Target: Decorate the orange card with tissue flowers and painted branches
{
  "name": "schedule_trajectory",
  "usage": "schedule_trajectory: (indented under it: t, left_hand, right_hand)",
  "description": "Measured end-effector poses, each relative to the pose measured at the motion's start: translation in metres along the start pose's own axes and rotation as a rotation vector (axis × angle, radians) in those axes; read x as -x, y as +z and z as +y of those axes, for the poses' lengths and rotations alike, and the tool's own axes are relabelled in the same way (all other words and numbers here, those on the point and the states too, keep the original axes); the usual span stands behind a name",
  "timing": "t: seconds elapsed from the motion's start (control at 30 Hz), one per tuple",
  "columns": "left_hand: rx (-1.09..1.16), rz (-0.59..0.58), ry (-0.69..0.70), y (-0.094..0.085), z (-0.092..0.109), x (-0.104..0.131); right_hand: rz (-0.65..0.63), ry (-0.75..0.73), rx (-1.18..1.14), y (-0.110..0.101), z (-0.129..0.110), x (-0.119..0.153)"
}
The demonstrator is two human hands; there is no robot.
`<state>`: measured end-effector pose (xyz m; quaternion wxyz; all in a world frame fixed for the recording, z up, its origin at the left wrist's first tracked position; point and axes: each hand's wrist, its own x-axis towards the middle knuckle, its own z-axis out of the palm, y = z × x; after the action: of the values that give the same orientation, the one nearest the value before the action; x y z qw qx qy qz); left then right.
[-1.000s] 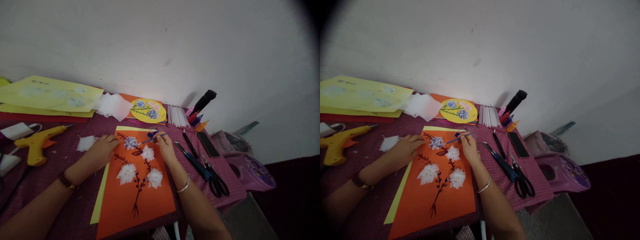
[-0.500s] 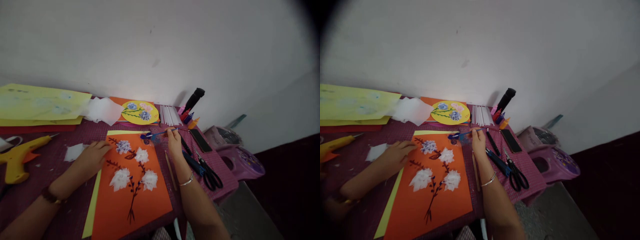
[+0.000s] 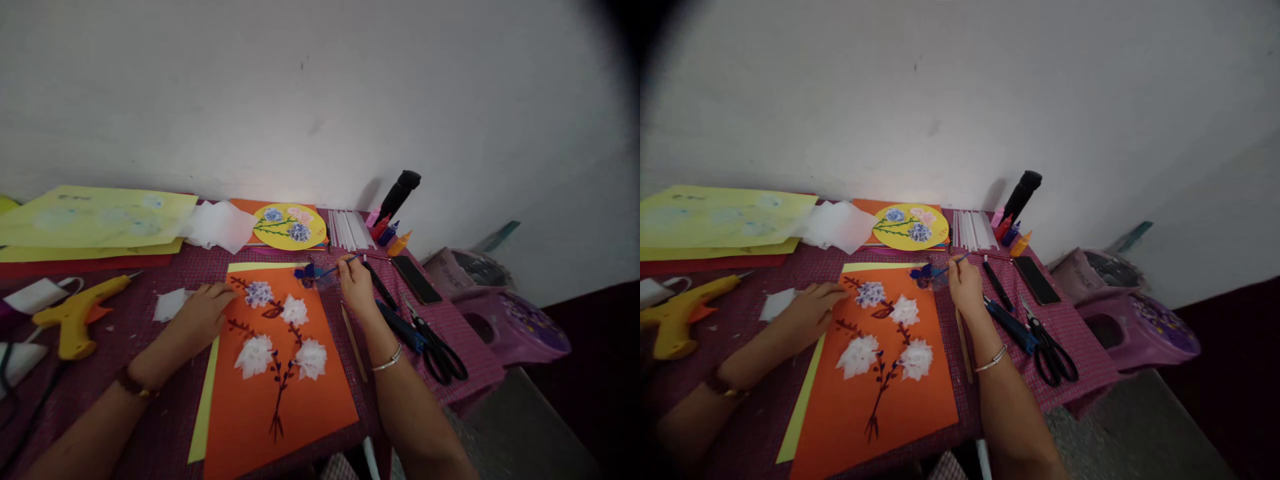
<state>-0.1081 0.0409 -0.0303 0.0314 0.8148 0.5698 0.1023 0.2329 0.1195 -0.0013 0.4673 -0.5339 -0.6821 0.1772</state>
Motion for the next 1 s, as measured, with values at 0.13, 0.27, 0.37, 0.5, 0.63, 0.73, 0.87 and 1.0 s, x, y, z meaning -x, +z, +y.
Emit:
schedule_trajectory:
  t: [0.13,0.27,0.37,0.5,0.63,0.73,0.87,1.0]
  left_hand:
    - [0.001,0.021,0.037,0.007,-0.007,0.001]
    - [-0.038,0.066,0.082,0.022,-0.023,0.002]
    - [-0.032,0.083,0.104,0.029,-0.030,0.001]
    - [-0.027,0.092,0.097,0.030,-0.032,0.001]
    - [-0.027,0.082,0.080,0.031,-0.033,0.001]
    - [-0.035,0.063,0.080,0.032,-0.033,0.000]
    - [-0.049,0.010,0.034,0.023,-0.023,-0.002]
    - [-0.044,-0.046,0.007,0.004,-0.004,-0.001]
  right_hand:
    - [0.022,-0.038,0.102,-0.007,-0.004,-0.003]
    - [0.022,-0.045,0.151,-0.012,-0.004,-0.006]
    - [0.049,-0.029,0.139,-0.014,-0.002,-0.007]
    - [0.081,0.009,0.065,-0.013,0.001,-0.006]
    - [0.052,0.065,0.009,-0.009,0.002,-0.005]
    - [0.081,0.064,0.074,-0.010,0.002,-0.006]
    - [0.042,0.065,0.178,-0.011,0.001,-0.006]
    - [0.038,0.050,0.193,-0.012,0.003,-0.005]
